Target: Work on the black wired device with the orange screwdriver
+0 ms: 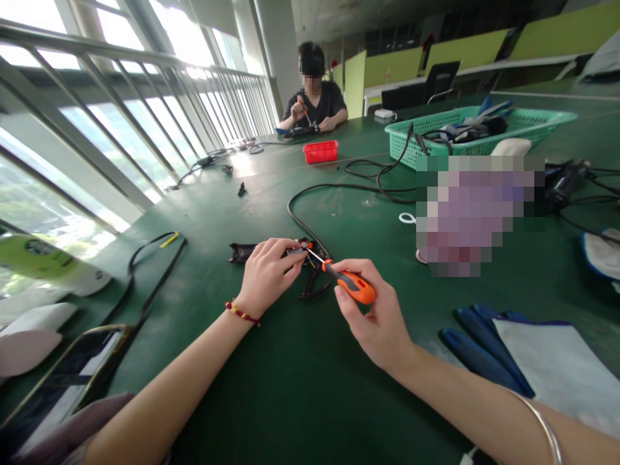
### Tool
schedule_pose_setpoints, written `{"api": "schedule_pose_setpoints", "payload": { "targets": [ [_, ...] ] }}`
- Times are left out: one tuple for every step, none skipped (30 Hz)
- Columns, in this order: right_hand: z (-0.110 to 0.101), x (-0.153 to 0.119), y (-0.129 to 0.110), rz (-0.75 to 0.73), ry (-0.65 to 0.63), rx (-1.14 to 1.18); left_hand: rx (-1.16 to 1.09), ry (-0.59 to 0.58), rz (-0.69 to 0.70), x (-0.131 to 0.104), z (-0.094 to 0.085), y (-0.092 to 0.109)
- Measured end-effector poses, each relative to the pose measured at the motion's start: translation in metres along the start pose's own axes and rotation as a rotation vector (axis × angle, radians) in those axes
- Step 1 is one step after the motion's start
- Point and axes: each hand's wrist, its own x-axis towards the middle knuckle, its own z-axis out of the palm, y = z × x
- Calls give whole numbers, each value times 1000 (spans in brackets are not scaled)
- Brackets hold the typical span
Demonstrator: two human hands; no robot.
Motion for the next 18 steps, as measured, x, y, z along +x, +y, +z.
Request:
{"api": "schedule_pose_setpoints", "payload": {
  "targets": [
    [0, 0, 0, 2, -1, 8, -39, 15, -60, 0, 0, -1],
    [0, 0, 0, 1, -1, 16, -74, 25, -122, -1, 0, -3],
    [1, 0, 0, 1, -4, 23, -98, 26, -180, -1, 0, -5],
    [1, 0, 0, -1, -5, 31, -111, 16, -230, -1, 1, -7],
    [1, 0, 0, -4, -7, 37, -114, -7, -268, -2, 1, -9],
    [1, 0, 0, -6, -10, 41, -109, -40, -293, -2, 2, -11],
    [1, 0, 0, -8, -12, 45, -101, -78, -307, -3, 3, -12],
    [1, 0, 0, -12, -14, 50, -92, -115, -318, -3, 3, -13],
    [1, 0, 0, -14, -19, 56, -83, -146, -326, -3, 4, -13],
    [1, 0, 0, -13, -26, 62, -75, -171, -333, -3, 5, -13],
    [1, 0, 0, -9, -34, 69, -67, -186, -340, -3, 5, -13],
    [1, 0, 0, -4, -42, 77, -61, -195, -345, -3, 5, -13],
    [1, 0, 0, 3, -49, 82, -58, -200, -349, -3, 5, -12],
    [1, 0, 0, 9, -55, 85, -56, -201, -351, -3, 5, -12],
    [1, 0, 0, 16, -58, 86, -56, -203, -352, -3, 5, -11],
    [1, 0, 1, 19, -60, 86, -57, -202, -353, -3, 4, -11],
    [1, 0, 1, 23, -62, 86, -59, -201, -354, -3, 4, -11],
    [1, 0, 2, 28, -63, 86, -61, -200, -355, -3, 5, -11]
  ]
}}
